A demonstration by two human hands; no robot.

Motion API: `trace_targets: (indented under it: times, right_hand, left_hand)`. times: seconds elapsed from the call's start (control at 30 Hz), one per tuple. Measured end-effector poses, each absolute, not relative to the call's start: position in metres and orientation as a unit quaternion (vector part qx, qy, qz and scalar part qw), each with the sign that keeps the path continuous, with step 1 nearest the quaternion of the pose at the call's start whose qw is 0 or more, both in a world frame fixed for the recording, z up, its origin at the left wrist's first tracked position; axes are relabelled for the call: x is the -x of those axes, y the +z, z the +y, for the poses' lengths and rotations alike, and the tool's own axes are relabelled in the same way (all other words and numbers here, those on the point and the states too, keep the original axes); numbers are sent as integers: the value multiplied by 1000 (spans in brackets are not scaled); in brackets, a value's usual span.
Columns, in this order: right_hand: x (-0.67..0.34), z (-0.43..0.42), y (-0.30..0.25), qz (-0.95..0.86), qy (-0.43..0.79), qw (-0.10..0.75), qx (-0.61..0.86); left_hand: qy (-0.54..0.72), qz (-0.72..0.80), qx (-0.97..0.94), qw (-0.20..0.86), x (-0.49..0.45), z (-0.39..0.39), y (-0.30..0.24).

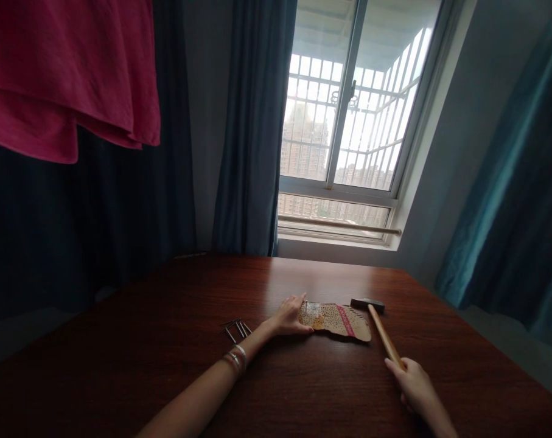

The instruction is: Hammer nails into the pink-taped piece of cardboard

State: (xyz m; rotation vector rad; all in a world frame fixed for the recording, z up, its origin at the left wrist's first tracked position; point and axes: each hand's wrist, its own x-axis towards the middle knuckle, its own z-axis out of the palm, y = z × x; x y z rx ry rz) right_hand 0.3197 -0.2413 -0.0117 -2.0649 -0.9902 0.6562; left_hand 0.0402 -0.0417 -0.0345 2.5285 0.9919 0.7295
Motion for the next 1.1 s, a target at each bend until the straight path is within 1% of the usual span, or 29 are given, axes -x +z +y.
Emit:
trace_targets:
  times: [0.07, 0.13, 0.3, 0.4, 0.5, 0.67, 0.73, 0.8, 0.87, 0.93, 1.03, 1.1]
  right_hand:
    - [-323, -239, -13, -398, 245, 338, 817]
    - [-324, -239, -12, -419, 202, 287, 837]
    - [-317, -247, -15, -487, 11, 134, 863]
    - [-308, -252, -21, -504, -71, 102, 855]
    - [-303, -255, -26, -509, -112, 104, 847]
    - [-303, -254, -27, -502, -128, 116, 847]
    - [-303, -250, -26, -503, -160, 142, 837]
    - [-300, -242, -22, -528, -180, 189, 809]
    - [-294, -229, -16, -574, -164, 238, 766]
    - [-284, -210, -8, -621, -126, 269, 725]
    - [-267, -177, 0, -665, -83, 280, 688]
    - [-258, -153, 1, -684, -63, 271, 674]
  left_hand:
    - [256, 354, -885, 165, -41, -42, -35]
    - [260, 353, -884, 163, -41, -41, -37]
    - [266, 353, -882, 163, -41, -41, -37]
    - [266, 355, -881, 162, -40, -42, -35]
    - [267, 354, -882, 160, -40, -43, -33]
    - [264, 355, -884, 154, -41, -41, -35]
    - [262, 354, -885, 148, -41, -41, -36]
    - [256, 351, -889, 144, -40, -40, -35]
    - [249, 348, -892, 144, -39, -41, -33]
    - [244, 346, -894, 145, -37, -43, -30]
    - [239, 351, -894, 144, -33, -46, -24]
    - [235, 354, -894, 144, -30, -47, -22]
